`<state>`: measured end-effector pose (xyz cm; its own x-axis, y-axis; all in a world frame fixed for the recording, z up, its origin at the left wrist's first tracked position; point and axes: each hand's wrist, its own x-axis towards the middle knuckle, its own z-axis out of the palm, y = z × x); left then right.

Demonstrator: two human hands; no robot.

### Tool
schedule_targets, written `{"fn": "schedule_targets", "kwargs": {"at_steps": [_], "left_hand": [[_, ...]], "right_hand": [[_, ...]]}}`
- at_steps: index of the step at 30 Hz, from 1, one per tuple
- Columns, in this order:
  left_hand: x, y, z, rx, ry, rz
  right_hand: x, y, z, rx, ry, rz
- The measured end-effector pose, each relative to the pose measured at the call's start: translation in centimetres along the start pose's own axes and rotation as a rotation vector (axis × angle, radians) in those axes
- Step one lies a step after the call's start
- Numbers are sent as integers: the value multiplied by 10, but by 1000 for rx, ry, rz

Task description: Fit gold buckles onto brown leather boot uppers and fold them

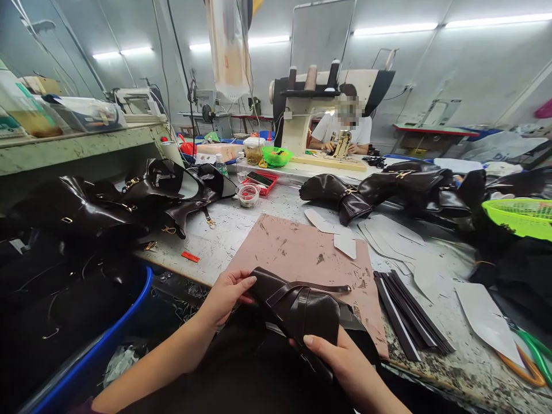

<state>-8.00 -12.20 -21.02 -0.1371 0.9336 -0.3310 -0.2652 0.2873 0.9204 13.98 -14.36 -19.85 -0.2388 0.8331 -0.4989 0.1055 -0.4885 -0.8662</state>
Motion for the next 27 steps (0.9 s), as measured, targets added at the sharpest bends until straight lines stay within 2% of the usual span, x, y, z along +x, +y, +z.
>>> {"fn": "schedule_targets", "kwargs": {"at_steps": [5, 7, 14, 21, 24, 27], "left_hand": [[4, -4, 5, -90, -15, -13], [4, -5, 8, -155, -2, -18], [5, -10, 14, -273, 19, -31], [0, -16, 21, -399, -39, -120], [-6, -19, 29, -312, -86, -130], [-9, -21, 36, -233, -65, -150]], "right_hand": [[5, 1, -10, -100, 20, -194], [6, 2, -14, -145, 11, -229], [7, 8, -21, -101, 29, -253], [12, 9, -28, -67, -22, -260], [13, 10, -30, -88, -73, -256], [12, 13, -30, -41, -78, -250]]}}
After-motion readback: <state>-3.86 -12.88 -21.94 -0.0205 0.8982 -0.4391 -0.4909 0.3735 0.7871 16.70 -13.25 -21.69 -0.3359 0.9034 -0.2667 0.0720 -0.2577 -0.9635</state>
